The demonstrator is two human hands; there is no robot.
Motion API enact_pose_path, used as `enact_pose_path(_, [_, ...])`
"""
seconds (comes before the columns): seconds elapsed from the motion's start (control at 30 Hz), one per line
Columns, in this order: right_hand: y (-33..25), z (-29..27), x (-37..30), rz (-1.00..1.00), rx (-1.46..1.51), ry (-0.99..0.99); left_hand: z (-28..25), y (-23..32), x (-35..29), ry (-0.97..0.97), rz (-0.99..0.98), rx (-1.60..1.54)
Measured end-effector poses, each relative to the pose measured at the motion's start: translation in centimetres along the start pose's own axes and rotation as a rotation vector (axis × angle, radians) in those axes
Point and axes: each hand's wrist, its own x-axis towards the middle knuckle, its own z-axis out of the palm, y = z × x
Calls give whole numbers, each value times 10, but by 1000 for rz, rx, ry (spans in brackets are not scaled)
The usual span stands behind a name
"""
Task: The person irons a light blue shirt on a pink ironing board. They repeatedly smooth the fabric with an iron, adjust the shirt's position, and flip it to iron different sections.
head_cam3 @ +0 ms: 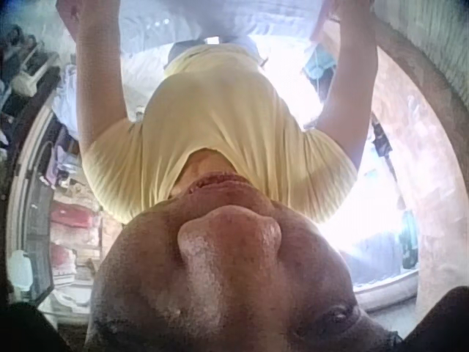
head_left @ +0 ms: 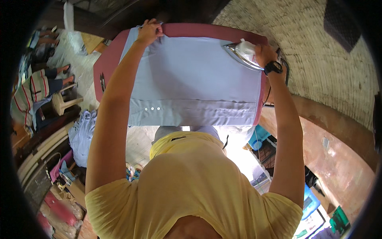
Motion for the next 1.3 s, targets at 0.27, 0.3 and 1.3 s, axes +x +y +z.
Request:
enact_pose_path(0.27, [-110, -5, 6, -196, 192, -145, 1, -3, -25, 37, 63, -96])
enact_pose_path(0.3, [-147, -23, -8, -250, 258, -239, 13, -20, -40, 199, 191, -199])
enact_pose_path(1.3, [-437, 6, -80, -678, 195, -271, -41, -74, -309, 650, -878, -646])
